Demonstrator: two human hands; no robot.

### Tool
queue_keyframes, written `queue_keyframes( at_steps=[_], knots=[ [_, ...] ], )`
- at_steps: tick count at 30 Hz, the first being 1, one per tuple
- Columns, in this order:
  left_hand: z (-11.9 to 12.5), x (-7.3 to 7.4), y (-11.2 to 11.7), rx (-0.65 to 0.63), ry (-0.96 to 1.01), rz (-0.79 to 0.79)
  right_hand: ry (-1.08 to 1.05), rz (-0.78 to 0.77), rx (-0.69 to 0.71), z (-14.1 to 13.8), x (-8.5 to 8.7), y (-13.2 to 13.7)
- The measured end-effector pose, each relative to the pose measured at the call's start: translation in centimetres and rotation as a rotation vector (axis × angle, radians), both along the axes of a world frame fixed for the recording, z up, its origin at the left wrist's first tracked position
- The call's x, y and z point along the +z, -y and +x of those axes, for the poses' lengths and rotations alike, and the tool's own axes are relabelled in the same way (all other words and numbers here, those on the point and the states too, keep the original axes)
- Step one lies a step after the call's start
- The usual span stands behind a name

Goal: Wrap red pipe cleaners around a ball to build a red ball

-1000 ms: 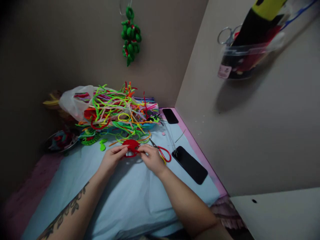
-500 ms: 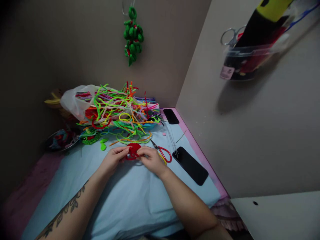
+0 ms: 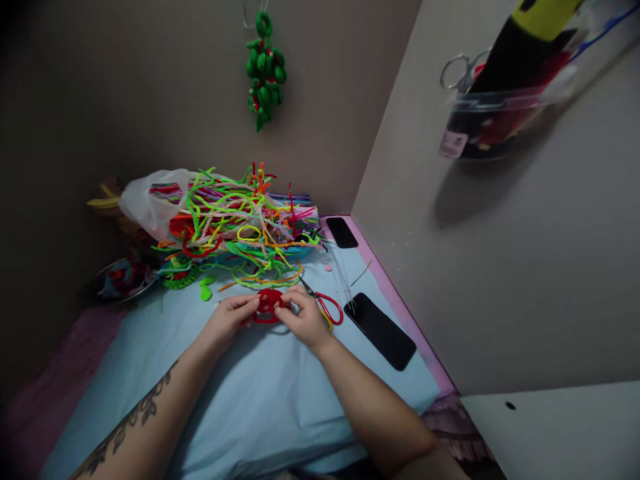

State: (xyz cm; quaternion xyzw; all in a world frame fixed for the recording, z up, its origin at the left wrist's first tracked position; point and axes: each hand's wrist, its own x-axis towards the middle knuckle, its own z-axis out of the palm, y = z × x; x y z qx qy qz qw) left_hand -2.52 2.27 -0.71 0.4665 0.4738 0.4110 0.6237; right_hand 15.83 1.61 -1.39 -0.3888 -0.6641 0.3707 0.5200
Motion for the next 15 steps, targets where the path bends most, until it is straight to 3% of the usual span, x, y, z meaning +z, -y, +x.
queue_keyframes(
  at_steps=[8,12,15],
  knots=[
    [0.26,0.31,0.01,-0.023,0.143,0.102,-0.004,0.005,-0.013,-0.02,-0.2,-0.47],
    [0.28,-0.06,-0.12,0.1,0.1,0.12,0.128,0.069,0.011,-0.34,0.13,-0.46],
    [0.21,-0.17,-0.1,0.157,-0.017,0.162,0.187,0.116,-0.049,-0.57,0.02,-0.49]
  ],
)
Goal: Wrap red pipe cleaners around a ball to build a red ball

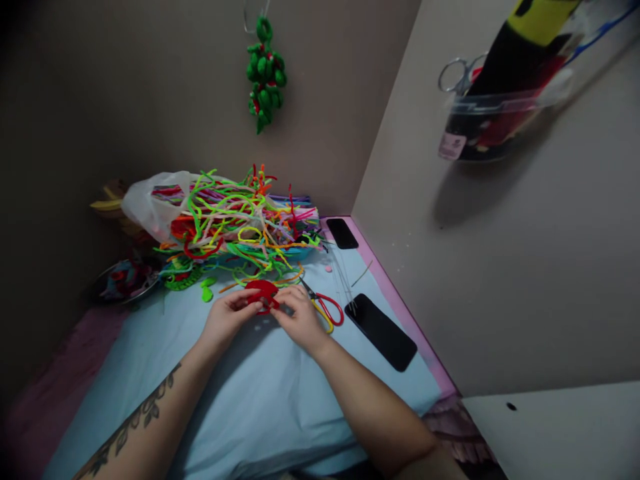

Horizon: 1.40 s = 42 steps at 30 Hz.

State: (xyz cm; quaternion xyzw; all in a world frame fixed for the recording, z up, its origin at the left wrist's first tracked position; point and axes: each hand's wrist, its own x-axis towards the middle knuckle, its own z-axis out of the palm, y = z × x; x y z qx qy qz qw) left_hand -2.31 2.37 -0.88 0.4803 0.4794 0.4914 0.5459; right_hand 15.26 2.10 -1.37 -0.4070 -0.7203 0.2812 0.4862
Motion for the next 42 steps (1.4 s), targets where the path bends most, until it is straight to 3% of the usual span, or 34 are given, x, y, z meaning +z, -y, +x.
queue_keyframes(
  at_steps=[9,14,19,23,29,34,42],
  knots=[
    [0.3,0.8,0.6,0.038,-0.194,0.028,-0.106,-0.092,-0.104,-0.1,-0.1,0.2],
    [0.3,0.7,0.5,-0.014,-0.21,0.04,-0.206,-0.172,-0.109,0.0,-0.6,0.1],
    [0.1,-0.3,0.0,-0.125,-0.095,0.0,-0.448,-0.362,-0.022,0.0,-1.2,-0.7],
    [0.2,-0.4,0.1,-0.104,-0.055,-0.008,-0.525,-0.446,0.048,-0.1,-0.8,-0.7],
    [0.5,0.4,0.4,-0.19,0.025,-0.103,-0.541,-0.412,0.015,0.1,-0.6,-0.7],
    [0.3,0.0,0.2,-0.182,0.061,-0.093,-0.453,-0.343,-0.072,0.3,-1.1,-1.0],
    [0.2,-0.2,0.0,-0.13,0.049,-0.079,-0.496,-0.424,-0.062,0.3,-1.2,-1.3]
  ],
)
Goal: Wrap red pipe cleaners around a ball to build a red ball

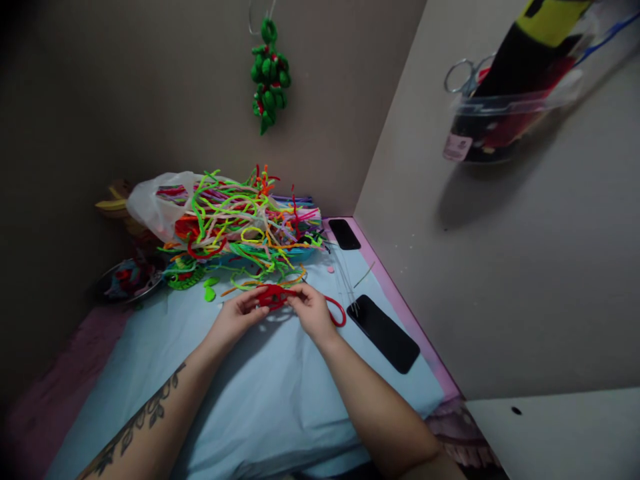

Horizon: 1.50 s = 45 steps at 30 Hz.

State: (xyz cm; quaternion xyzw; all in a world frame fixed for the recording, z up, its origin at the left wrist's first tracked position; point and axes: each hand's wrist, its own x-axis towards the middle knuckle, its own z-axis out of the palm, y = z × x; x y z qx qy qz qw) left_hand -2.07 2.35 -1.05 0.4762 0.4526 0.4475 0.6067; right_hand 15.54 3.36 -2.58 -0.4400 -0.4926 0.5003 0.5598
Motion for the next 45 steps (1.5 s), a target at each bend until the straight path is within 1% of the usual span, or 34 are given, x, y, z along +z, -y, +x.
queue_keyframes(
  at_steps=[3,9,14,18,22,25,27,31,34,37,39,42,45],
  knots=[
    [0.18,0.34,0.13,-0.03,-0.019,-0.013,0.021,0.037,-0.016,0.05,-0.01,-0.03],
    [0.28,0.73,0.57,-0.136,0.039,-0.054,0.043,0.067,-0.022,0.2,-0.31,-0.14],
    [0.25,0.98,0.63,-0.091,0.079,-0.062,0.066,0.093,-0.013,0.23,-0.09,-0.12],
    [0.29,1.01,0.53,-0.096,0.075,-0.047,0.061,0.06,0.005,0.14,0.02,-0.04],
    [0.32,0.81,0.49,-0.123,0.003,0.007,0.013,-0.015,-0.014,-0.17,-0.31,0.01],
    [0.37,0.65,0.49,-0.132,-0.082,0.03,-0.081,-0.072,-0.022,-0.51,-0.44,0.06],
    [0.45,0.61,0.52,-0.111,-0.111,0.035,-0.153,-0.099,-0.029,-0.68,-0.34,0.08],
    [0.56,0.6,0.54,-0.093,-0.069,0.036,-0.193,-0.118,-0.013,-0.72,-0.06,0.04],
    [0.46,0.49,0.49,-0.106,-0.028,0.025,-0.138,-0.098,0.003,-0.58,-0.17,-0.02],
    [0.42,0.37,0.44,-0.117,-0.007,0.02,-0.009,-0.064,-0.012,-0.52,-0.45,0.05],
    [0.5,0.39,0.46,-0.1,-0.015,0.022,0.098,-0.028,-0.016,-0.56,-0.52,0.21],
    [0.59,0.49,0.56,-0.024,-0.08,0.095,0.241,0.038,-0.001,-0.69,-0.38,0.48],
    [0.39,0.3,0.58,0.018,-0.226,0.166,0.325,0.094,0.015,-0.73,-0.13,0.63]
  ],
)
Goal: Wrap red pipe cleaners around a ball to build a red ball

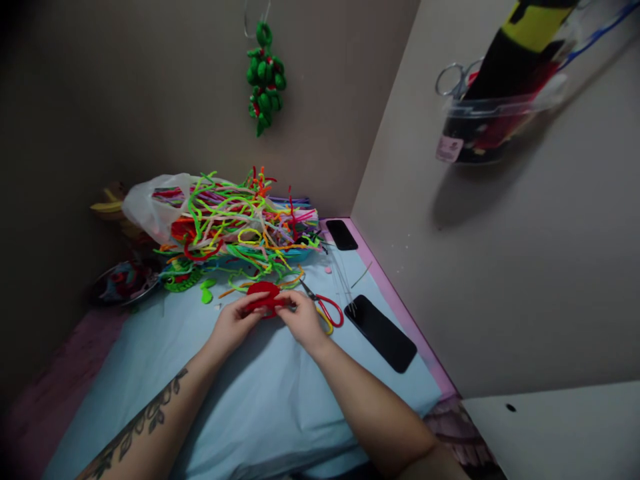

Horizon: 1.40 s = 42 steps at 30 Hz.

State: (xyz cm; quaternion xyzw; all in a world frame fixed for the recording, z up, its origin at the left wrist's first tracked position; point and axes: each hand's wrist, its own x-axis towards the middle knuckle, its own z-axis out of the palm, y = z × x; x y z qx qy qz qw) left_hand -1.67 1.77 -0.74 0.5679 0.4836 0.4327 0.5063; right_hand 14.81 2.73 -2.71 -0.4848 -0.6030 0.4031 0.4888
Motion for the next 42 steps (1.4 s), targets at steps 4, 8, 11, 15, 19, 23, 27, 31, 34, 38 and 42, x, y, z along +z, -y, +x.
queue_keyframes(
  at_steps=[4,8,11,15,19,23,27,31,34,38,42],
  knots=[
    [-0.4,-0.9,-0.2,0.065,-0.178,0.104,0.139,0.217,-0.094,0.1,0.6,0.6],
    [-0.5,-1.4,0.1,0.076,-0.338,0.259,0.326,0.49,-0.055,-0.4,1.3,1.7],
    [-0.3,-1.2,0.6,0.033,-0.447,0.312,0.42,0.541,0.001,-1.1,1.4,2.3],
    [-0.1,-1.1,0.9,0.04,-0.479,0.337,0.468,0.616,0.045,-1.6,1.1,2.5],
    [0.1,-1.3,0.7,0.077,-0.318,0.291,0.364,0.722,0.144,-1.8,1.2,3.0],
    [0.1,-1.0,0.5,0.121,-0.155,0.239,0.291,0.776,0.289,-1.9,1.6,3.5],
    [0.0,-0.5,0.4,0.176,-0.155,0.226,0.258,0.644,0.163,-1.4,1.6,3.2],
    [0.1,-0.5,0.4,0.166,-0.172,0.211,0.237,0.482,-0.068,-0.7,1.2,2.3],
    [0.2,-0.8,0.5,0.147,-0.168,0.227,0.246,0.443,-0.06,-0.4,1.1,1.8],
    [0.3,-0.8,0.6,0.103,-0.103,0.213,0.228,0.419,-0.049,-0.4,1.3,1.5],
    [0.3,-0.4,0.9,0.061,-0.119,0.249,0.182,0.366,-0.095,-0.2,1.4,1.2]
  ],
)
